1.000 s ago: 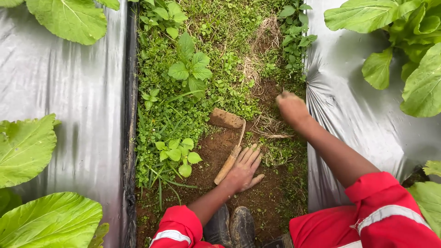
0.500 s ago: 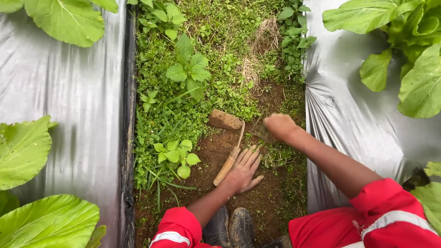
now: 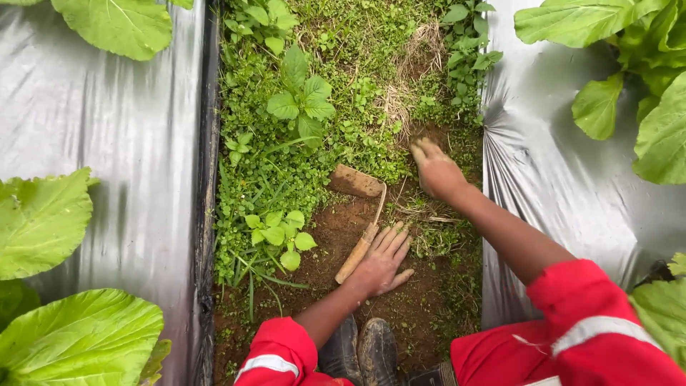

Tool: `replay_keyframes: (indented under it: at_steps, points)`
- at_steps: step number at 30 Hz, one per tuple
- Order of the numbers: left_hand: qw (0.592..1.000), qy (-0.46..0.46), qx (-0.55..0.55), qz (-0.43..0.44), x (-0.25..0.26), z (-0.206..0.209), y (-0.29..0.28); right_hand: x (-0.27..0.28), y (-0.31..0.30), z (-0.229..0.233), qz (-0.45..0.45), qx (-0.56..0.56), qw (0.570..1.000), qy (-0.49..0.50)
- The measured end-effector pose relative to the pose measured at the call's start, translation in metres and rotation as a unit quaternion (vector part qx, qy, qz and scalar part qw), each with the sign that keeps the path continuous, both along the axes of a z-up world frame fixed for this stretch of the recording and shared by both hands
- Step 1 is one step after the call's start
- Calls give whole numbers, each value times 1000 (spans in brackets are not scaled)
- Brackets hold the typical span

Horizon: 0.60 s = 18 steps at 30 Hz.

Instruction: Weeding a garden bed by hand and using a small hand hoe to clear soil between vegetable rows.

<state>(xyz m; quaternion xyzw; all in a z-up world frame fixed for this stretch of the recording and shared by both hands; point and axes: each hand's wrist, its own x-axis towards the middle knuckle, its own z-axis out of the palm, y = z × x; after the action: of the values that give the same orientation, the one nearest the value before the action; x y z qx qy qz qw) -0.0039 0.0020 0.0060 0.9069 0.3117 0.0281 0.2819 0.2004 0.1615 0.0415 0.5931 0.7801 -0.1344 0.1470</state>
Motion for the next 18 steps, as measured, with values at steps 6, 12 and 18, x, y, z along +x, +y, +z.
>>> replay_keyframes:
  at_steps: [6, 12, 18]
  points:
    - [997, 62, -31, -29, -2, 21, 10, -9, -78, 34, 32, -162, 986, -35]
    - [999, -35, -4, 36, -4, -4, -8, -61, -97, 92, -34, -289, 956, -44]
    - [997, -65, 21, 44, -1, -20, -15, -87, -84, 130, -100, -419, 903, -3]
